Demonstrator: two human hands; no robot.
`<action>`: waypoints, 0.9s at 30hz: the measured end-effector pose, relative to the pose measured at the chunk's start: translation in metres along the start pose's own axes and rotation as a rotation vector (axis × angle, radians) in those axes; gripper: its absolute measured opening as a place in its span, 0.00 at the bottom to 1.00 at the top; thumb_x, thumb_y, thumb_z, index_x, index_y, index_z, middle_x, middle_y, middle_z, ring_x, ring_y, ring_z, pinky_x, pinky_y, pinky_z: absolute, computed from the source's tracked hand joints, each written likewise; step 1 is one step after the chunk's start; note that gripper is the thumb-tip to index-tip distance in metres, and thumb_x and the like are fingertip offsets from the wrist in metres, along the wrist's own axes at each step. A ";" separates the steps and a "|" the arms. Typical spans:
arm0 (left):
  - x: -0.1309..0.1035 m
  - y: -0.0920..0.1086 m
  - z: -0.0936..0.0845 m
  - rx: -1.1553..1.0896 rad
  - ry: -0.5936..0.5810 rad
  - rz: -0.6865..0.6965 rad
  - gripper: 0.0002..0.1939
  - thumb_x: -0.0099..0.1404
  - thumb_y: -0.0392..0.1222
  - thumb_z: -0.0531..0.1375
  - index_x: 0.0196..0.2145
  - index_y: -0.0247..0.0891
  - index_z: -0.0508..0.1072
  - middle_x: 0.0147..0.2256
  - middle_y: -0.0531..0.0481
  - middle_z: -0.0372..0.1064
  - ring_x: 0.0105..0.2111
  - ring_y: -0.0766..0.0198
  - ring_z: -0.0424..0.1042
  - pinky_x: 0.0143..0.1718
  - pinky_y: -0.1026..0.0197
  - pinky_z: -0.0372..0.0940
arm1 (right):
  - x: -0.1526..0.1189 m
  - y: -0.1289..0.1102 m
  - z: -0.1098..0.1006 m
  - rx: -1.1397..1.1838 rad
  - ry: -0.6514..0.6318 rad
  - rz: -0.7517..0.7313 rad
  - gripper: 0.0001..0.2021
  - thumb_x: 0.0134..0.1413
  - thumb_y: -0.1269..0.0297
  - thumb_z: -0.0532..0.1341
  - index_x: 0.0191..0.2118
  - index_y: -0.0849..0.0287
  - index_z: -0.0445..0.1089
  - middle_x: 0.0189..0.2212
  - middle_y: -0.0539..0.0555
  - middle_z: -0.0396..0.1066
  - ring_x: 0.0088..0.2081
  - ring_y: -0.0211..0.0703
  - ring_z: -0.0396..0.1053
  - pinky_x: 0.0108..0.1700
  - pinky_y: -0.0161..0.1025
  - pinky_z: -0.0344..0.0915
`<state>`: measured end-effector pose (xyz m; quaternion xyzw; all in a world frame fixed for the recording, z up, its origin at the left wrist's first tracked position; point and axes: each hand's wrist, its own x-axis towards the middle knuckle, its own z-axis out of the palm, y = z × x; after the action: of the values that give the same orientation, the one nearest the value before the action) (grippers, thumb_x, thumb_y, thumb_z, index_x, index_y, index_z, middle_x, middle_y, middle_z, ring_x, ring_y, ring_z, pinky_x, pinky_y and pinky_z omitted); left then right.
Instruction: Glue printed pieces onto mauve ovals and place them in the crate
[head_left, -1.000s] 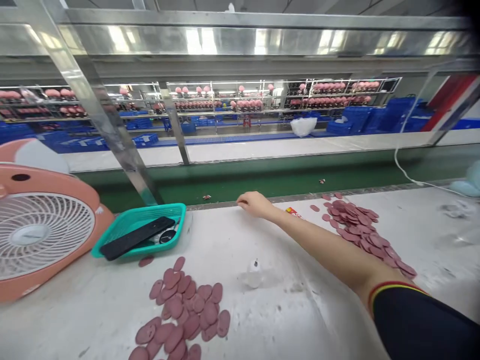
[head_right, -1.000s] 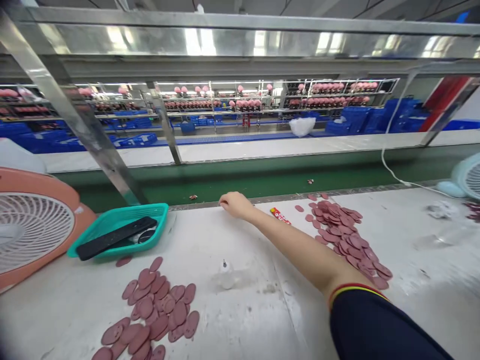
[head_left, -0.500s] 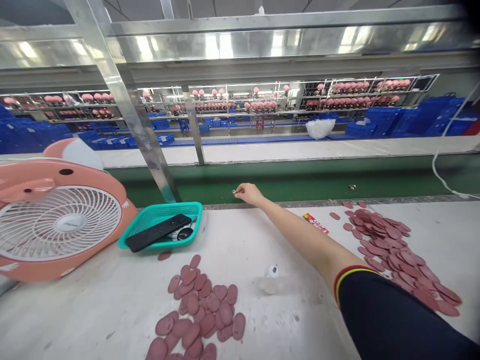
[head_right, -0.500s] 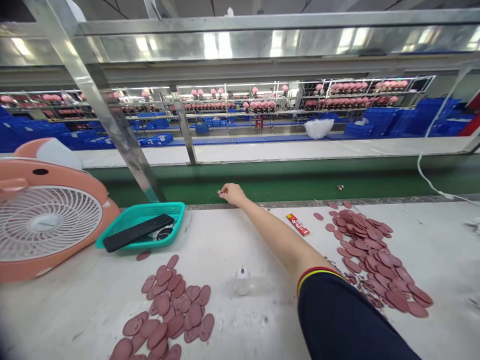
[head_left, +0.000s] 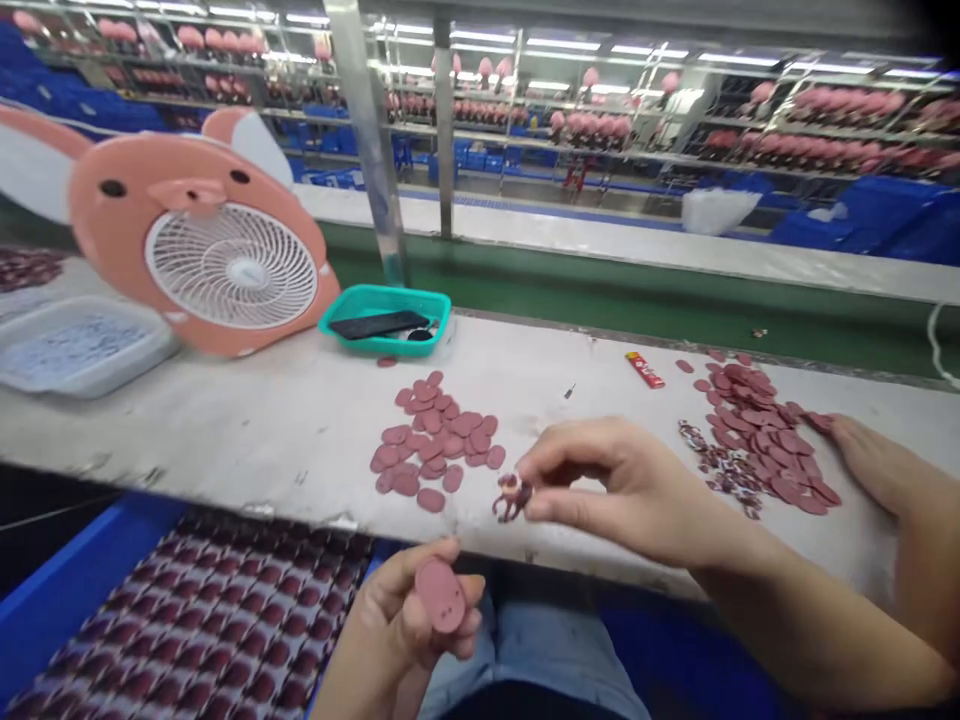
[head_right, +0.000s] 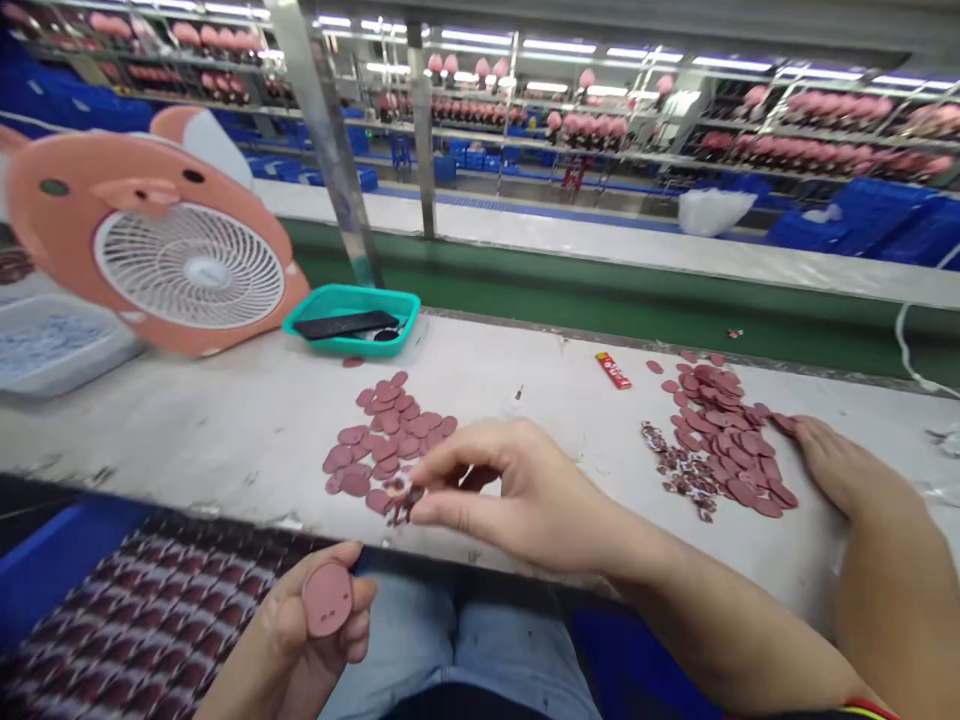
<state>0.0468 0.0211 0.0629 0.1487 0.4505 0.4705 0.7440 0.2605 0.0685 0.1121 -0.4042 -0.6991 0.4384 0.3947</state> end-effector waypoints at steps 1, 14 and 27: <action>-0.004 0.000 -0.002 0.005 -0.004 -0.002 0.27 0.32 0.56 0.80 0.29 0.40 0.84 0.20 0.51 0.75 0.20 0.68 0.72 0.24 0.68 0.66 | -0.006 -0.004 0.013 0.008 -0.023 -0.030 0.05 0.55 0.69 0.71 0.38 0.60 0.80 0.31 0.51 0.79 0.32 0.35 0.75 0.36 0.29 0.72; -0.017 0.001 -0.025 0.023 -0.143 -0.002 0.22 0.39 0.56 0.78 0.29 0.39 0.85 0.22 0.52 0.75 0.22 0.70 0.70 0.26 0.69 0.66 | -0.013 -0.009 0.060 -0.036 -0.132 -0.160 0.05 0.57 0.70 0.70 0.39 0.65 0.80 0.29 0.52 0.78 0.31 0.32 0.72 0.36 0.27 0.68; -0.007 -0.004 -0.032 0.016 -0.172 -0.030 0.24 0.44 0.56 0.77 0.33 0.36 0.84 0.25 0.51 0.75 0.23 0.71 0.70 0.27 0.69 0.67 | -0.010 -0.011 0.057 -0.107 -0.173 -0.195 0.04 0.59 0.73 0.68 0.40 0.64 0.78 0.32 0.51 0.80 0.32 0.31 0.75 0.38 0.26 0.68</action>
<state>0.0219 0.0060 0.0462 0.1877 0.3908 0.4413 0.7857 0.2099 0.0394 0.1025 -0.3156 -0.7887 0.3933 0.3515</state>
